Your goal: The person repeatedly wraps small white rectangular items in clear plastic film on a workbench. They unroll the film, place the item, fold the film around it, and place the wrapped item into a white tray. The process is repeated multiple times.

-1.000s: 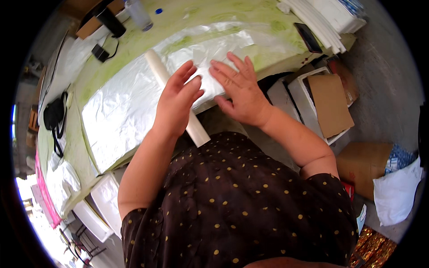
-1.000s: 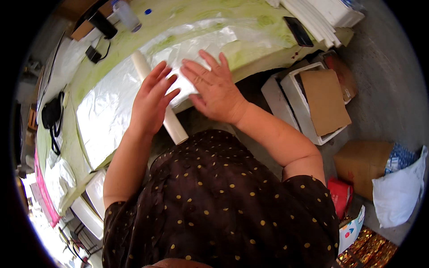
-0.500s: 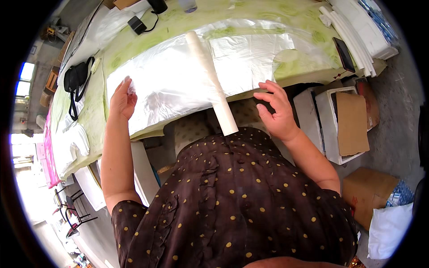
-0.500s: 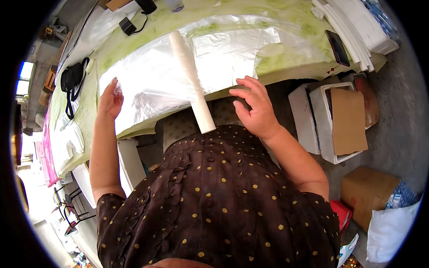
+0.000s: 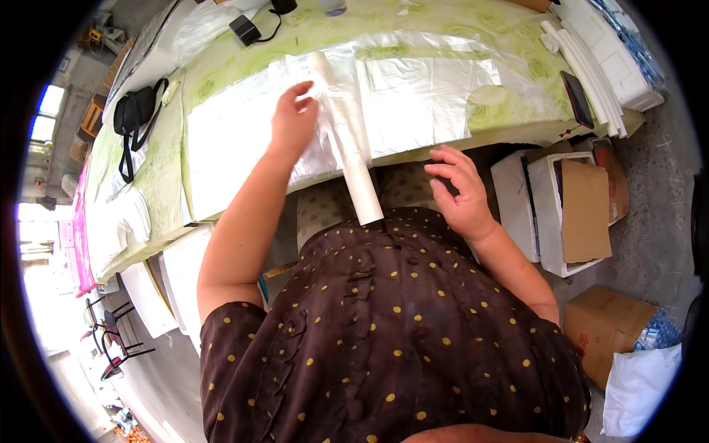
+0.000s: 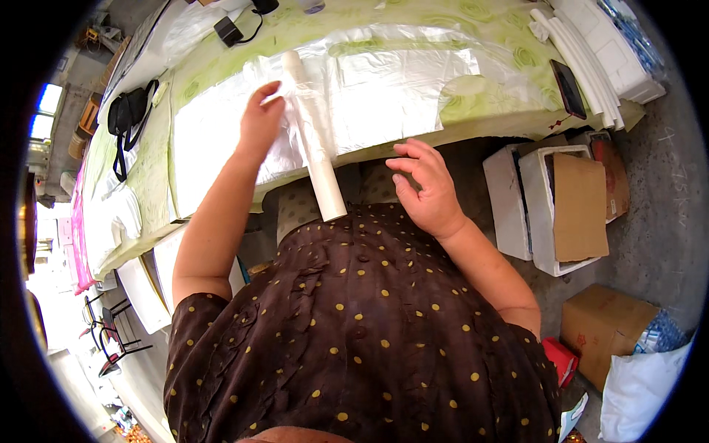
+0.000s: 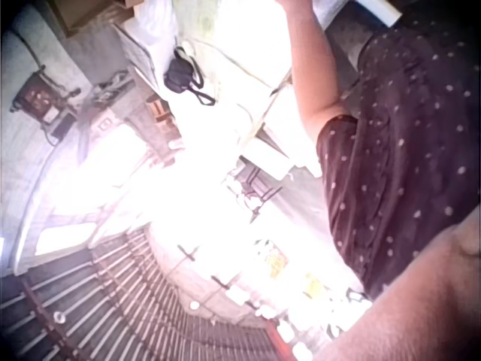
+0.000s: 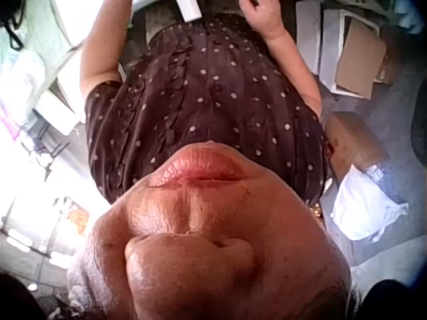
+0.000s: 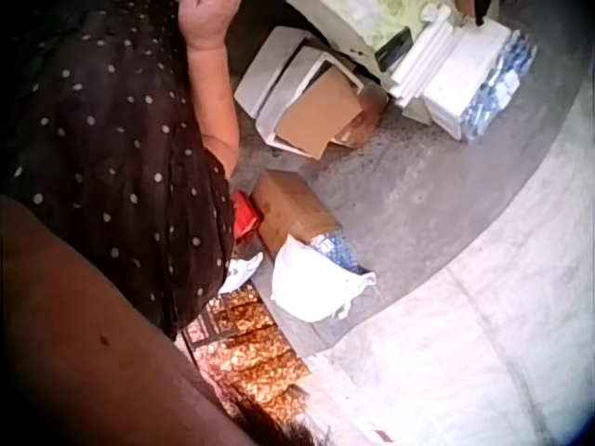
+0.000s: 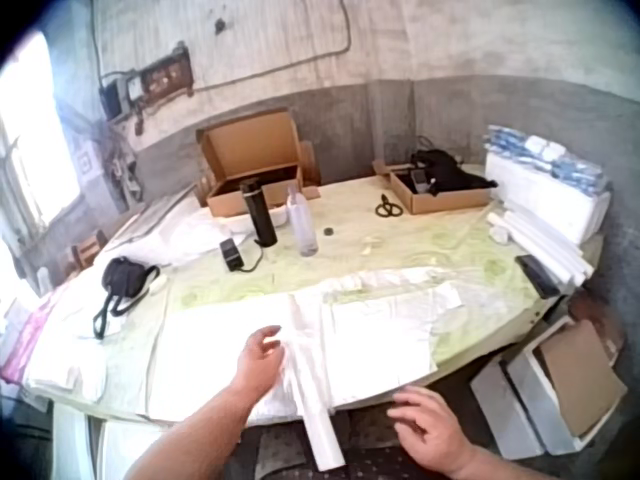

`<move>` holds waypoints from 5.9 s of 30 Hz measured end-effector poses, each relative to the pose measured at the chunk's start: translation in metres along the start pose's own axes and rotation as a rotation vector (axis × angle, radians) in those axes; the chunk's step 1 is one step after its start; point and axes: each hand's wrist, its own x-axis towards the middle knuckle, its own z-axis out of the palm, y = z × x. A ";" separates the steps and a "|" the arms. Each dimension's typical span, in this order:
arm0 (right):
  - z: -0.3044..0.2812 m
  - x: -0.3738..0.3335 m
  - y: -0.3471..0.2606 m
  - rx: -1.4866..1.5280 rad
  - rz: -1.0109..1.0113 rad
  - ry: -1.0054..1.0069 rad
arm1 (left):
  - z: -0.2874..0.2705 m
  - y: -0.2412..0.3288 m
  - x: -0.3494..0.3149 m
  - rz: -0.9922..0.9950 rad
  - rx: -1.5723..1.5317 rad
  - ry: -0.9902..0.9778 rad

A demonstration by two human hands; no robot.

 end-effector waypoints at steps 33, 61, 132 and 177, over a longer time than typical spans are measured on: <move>0.053 0.039 -0.028 0.080 -0.236 -0.365 | 0.015 0.042 -0.036 0.238 0.825 -0.206; 0.123 0.244 0.039 -0.765 0.343 -0.512 | -0.032 -0.016 -0.061 0.328 0.240 -0.148; 0.100 0.062 -0.091 0.945 0.519 -0.707 | -0.045 0.017 -0.057 -0.167 -1.030 0.111; 0.010 0.016 -0.042 0.035 0.400 -0.439 | -0.057 -0.016 0.103 -0.530 -0.296 -0.166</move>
